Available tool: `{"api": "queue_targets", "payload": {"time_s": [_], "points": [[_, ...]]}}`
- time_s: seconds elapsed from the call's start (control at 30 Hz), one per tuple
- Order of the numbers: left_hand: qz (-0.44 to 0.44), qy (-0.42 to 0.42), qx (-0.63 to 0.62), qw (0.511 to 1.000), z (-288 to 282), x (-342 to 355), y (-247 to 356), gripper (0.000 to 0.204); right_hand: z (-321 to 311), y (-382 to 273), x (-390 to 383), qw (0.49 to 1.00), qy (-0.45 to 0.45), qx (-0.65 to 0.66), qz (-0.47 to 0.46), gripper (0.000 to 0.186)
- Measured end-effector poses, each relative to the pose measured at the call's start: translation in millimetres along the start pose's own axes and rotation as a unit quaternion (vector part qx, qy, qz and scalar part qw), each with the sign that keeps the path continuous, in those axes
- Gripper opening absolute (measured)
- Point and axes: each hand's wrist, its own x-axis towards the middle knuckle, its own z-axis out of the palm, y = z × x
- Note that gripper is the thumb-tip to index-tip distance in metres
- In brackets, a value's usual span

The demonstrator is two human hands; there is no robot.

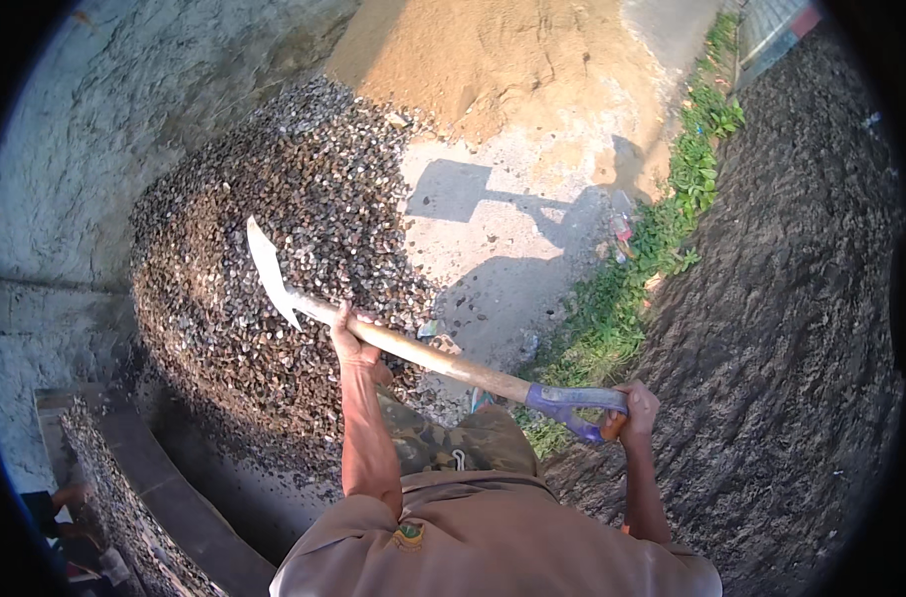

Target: The person uses a shovel to move gravel from a pile on the ground into a truck bed. Another person in the truck bed also shovels gravel to spread it evenly.

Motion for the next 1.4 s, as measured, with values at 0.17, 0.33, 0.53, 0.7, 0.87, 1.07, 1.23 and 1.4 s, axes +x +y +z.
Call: {"api": "queue_targets", "payload": {"time_s": [0.17, 0.33, 0.53, 0.7, 0.87, 1.07, 1.23, 1.4], "points": [[-0.048, 0.157, 0.015, 0.986, -43.6, 0.5, -72.5, 0.028, -63.9, -85.5, 11.4, 0.946, -0.036, -0.228, -0.228, 0.035], [-0.098, 0.145, -0.021, 0.984, -99.5, -5.8, -113.9, 0.032, -89.2, -123.9, 41.6, 0.959, -0.053, -0.239, -0.144, 0.032], [-0.098, 0.266, -0.003, 0.959, -102.2, 10.4, -128.1, 0.023, -68.6, -113.6, 106.5, 0.964, -0.157, -0.214, 0.004, 0.034], [-0.106, 0.347, -0.016, 0.932, -106.4, 58.9, -145.8, 0.029, -50.0, -117.6, 199.1, 0.945, -0.172, -0.279, -0.014, 0.037], [-0.126, 0.302, -0.131, 0.936, -69.9, 119.9, -173.0, 0.028, -46.9, -130.2, 310.8, 0.93, -0.234, -0.275, -0.065, 0.038], [-0.081, 0.299, -0.101, 0.946, 1.8, 178.0, -179.4, 0.024, -10.4, -183.3, 370.0, 0.896, -0.265, -0.31, -0.175, 0.052], [0.054, 0.173, -0.359, 0.916, 62.7, 222.0, -211.2, 0.015, -71.7, -141.0, 459.1, 0.949, -0.187, -0.191, 0.167, 0.061], [0.097, 0.032, -0.354, 0.93, 119.6, 250.7, -264.5, 0.014, -129.6, -105.3, 569.1, 0.861, -0.172, -0.132, 0.46, 0.032]]}}
